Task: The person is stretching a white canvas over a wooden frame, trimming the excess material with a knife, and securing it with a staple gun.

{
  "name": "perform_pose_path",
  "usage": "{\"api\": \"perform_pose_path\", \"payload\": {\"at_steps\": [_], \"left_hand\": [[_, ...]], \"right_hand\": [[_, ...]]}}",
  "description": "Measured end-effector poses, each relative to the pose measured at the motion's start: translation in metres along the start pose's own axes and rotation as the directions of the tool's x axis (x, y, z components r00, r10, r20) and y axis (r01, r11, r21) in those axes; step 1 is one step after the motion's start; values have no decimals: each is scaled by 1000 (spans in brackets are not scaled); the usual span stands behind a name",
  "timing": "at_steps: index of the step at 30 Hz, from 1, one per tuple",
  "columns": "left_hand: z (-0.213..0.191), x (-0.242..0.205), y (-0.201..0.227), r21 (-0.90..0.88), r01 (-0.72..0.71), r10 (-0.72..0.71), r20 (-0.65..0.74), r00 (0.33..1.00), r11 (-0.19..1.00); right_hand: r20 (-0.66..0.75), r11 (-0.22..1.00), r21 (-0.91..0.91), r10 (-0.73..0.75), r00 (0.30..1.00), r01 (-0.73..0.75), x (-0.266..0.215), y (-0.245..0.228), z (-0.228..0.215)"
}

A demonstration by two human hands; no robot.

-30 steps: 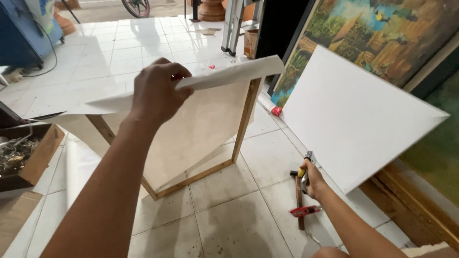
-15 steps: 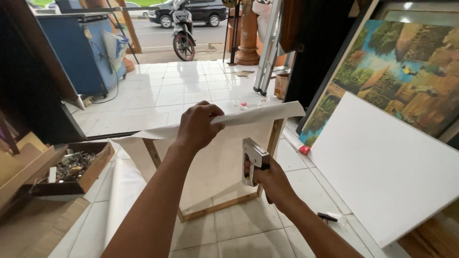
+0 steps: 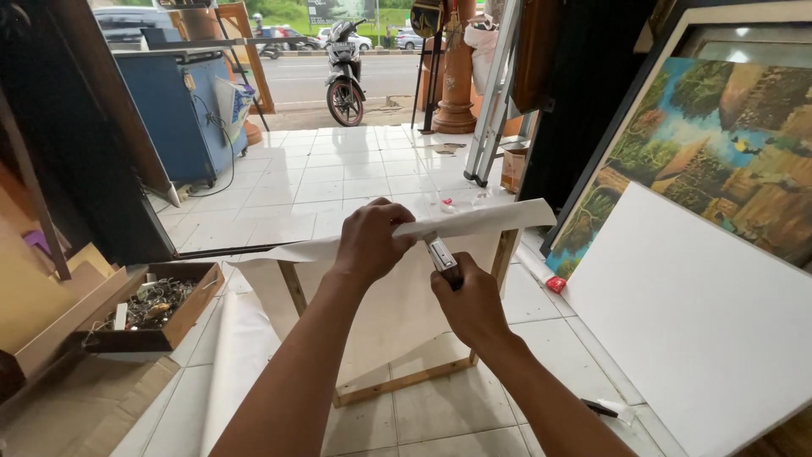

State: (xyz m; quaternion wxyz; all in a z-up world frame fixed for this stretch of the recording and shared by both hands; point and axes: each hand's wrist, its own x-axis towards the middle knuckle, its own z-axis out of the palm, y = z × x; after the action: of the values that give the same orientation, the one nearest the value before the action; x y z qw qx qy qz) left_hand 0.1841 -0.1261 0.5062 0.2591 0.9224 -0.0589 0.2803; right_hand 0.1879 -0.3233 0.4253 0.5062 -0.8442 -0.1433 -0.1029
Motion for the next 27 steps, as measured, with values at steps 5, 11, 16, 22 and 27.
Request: {"api": "perform_pose_path", "payload": {"at_steps": [5, 11, 16, 22, 27], "left_hand": [[-2, 1, -1, 45, -11, 11, 19, 1000, 999], [8, 10, -12, 103, -23, 26, -25, 999, 994], [10, 10, -8, 88, -25, 27, -18, 999, 996], [-1, 7, 2, -15, -6, 7, 91, 996, 1000], [-10, 3, 1, -13, -11, 13, 137, 991, 1000]], "right_hand": [[-48, 999, 7, -53, 997, 53, -6, -19, -1], [-126, 993, 29, -114, 985, 119, 11, -18, 9], [-126, 982, 170, -58, 990, 79, 17, 10, 20], [72, 954, 279, 90, 993, -107, -32, -20, -4], [33, 983, 173, 52, 998, -57, -42, -33, -7]]}}
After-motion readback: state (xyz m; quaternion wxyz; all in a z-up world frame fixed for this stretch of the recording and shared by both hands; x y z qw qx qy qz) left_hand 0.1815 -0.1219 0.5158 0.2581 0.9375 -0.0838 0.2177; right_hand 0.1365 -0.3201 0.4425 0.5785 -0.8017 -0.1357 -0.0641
